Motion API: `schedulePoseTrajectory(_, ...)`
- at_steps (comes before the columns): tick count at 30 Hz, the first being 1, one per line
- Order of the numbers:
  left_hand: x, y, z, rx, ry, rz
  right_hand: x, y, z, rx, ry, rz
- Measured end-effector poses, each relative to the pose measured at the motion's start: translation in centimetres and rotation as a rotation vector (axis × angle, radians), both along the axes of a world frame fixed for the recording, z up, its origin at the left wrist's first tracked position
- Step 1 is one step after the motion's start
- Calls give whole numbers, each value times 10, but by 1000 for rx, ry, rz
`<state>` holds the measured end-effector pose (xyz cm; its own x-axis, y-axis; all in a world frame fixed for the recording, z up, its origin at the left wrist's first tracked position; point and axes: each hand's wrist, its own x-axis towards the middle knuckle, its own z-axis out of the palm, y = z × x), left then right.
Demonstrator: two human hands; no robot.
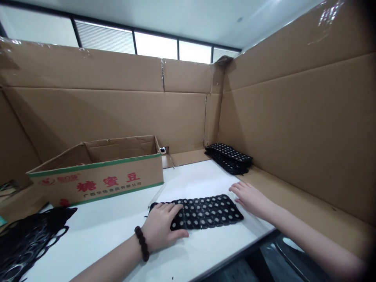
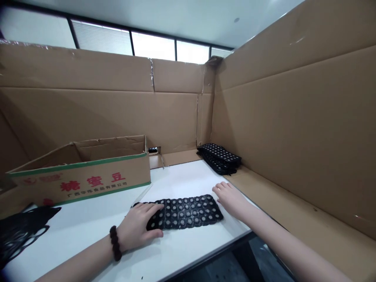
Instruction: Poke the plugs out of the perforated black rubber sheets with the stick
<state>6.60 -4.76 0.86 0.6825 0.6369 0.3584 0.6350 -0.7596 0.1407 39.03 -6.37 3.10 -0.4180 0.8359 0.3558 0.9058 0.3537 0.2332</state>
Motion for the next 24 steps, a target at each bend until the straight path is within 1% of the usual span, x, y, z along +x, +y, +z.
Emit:
schedulePoseTrajectory(2,-1,-1,0,-35,-64,40,-1,0,4,-25,21,-65)
schedulePoseTrajectory(4,-6,6,0,-12,-135,149,-12,-1,12,-23,74,-63)
schedulePoseTrajectory(6,-13,18,-1,41,-151,282,-32,-1,19,-32,150,-13)
schedulePoseTrajectory(8,-23,30,-2,65,-95,421,-59,0,21,-85,222,53)
schedulePoseTrajectory(10,-35,41,-4,-1,-83,520,-88,1,19,-178,273,111)
schedulePoseTrajectory(13,-50,53,-6,-83,-113,533,-125,-2,10,-345,330,197)
schedulePoseTrajectory(16,-61,62,-6,-157,-168,494,-147,-10,0,-493,333,292)
schedulePoseTrajectory(20,-68,72,-7,-289,-263,432,-154,-18,-8,-609,291,302)
schedulePoseTrajectory(24,-73,79,-10,-437,-381,416,-148,-12,-6,-693,322,332)
